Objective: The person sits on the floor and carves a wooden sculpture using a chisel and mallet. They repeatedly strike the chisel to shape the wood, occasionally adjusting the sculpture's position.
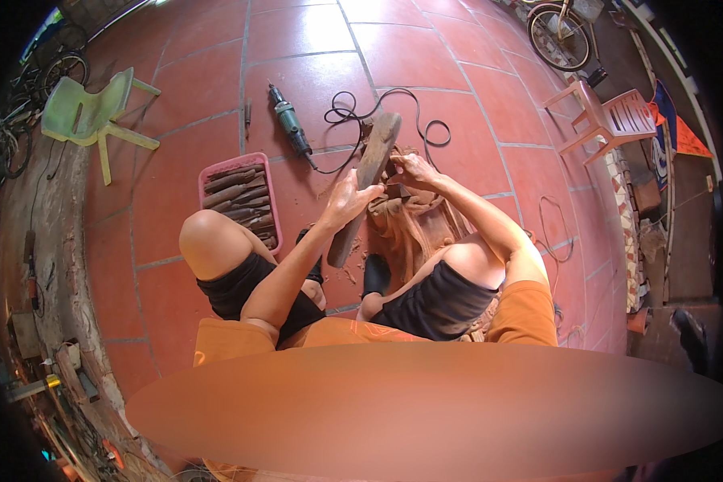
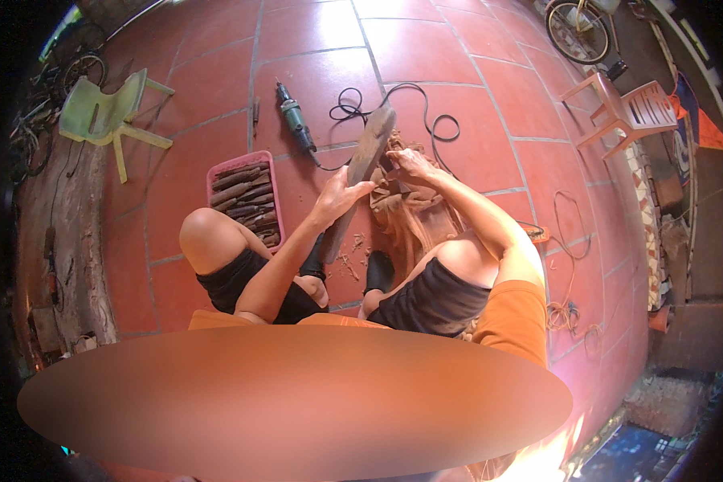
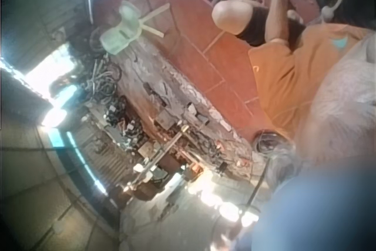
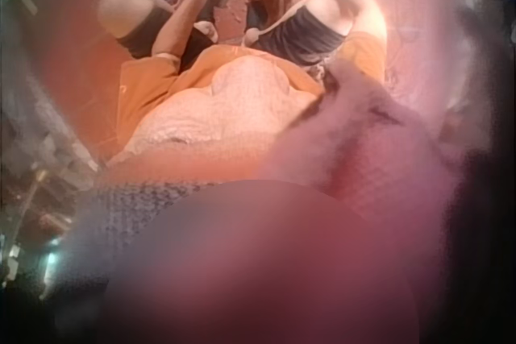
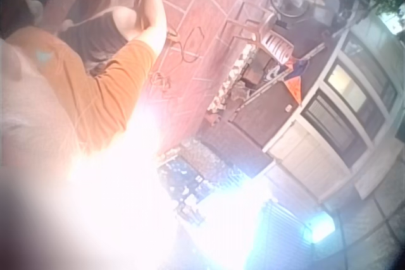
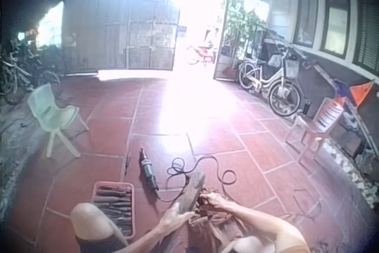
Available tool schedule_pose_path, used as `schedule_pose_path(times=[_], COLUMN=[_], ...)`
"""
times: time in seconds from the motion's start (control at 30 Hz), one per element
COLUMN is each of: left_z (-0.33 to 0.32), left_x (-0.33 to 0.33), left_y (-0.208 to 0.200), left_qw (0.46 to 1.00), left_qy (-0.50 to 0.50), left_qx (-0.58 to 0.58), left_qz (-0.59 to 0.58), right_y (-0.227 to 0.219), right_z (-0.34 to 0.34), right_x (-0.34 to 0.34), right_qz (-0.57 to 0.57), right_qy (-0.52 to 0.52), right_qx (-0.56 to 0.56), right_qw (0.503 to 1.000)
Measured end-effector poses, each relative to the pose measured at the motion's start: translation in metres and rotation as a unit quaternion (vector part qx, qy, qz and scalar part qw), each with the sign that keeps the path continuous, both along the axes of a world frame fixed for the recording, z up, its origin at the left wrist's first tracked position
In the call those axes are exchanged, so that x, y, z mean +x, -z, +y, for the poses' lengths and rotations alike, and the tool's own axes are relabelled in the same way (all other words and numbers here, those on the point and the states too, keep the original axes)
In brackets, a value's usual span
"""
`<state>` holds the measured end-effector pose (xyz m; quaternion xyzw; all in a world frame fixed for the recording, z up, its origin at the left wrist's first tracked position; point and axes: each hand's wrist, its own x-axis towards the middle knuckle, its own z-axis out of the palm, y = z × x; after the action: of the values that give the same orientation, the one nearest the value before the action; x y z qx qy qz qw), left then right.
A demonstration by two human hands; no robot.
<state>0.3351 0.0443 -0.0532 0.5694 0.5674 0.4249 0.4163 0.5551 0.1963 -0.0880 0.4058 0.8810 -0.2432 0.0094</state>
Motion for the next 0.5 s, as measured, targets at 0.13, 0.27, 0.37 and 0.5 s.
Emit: schedule_pose_path(times=[0.13, 0.27, 0.37, 0.5], left_z=[0.0056, 0.0056, 0.0041, 0.0024], left_x=[-0.0099, -0.008, -0.0067, -0.0074], left_y=[0.0123, 0.0115, 0.0099, 0.0094], left_qw=[0.992, 0.999, 0.998, 0.996], left_qy=[0.037, -0.025, -0.014, 0.027], left_qx=[-0.114, -0.028, -0.055, -0.085], left_qz=[-0.037, 0.026, 0.038, -0.018], right_y=[-0.0053, -0.0056, -0.0017, -0.0001], right_z=[-0.0037, -0.0006, -0.0007, -0.0012], right_x=[-0.0001, -0.0011, -0.0009, 0.0003], right_qz=[0.013, -0.059, -0.036, 0.008], right_qy=[0.0, -0.01, -0.007, -0.012], right_qx=[0.009, 0.027, 0.016, 0.035], right_qw=[1.0, 0.998, 0.999, 0.999])
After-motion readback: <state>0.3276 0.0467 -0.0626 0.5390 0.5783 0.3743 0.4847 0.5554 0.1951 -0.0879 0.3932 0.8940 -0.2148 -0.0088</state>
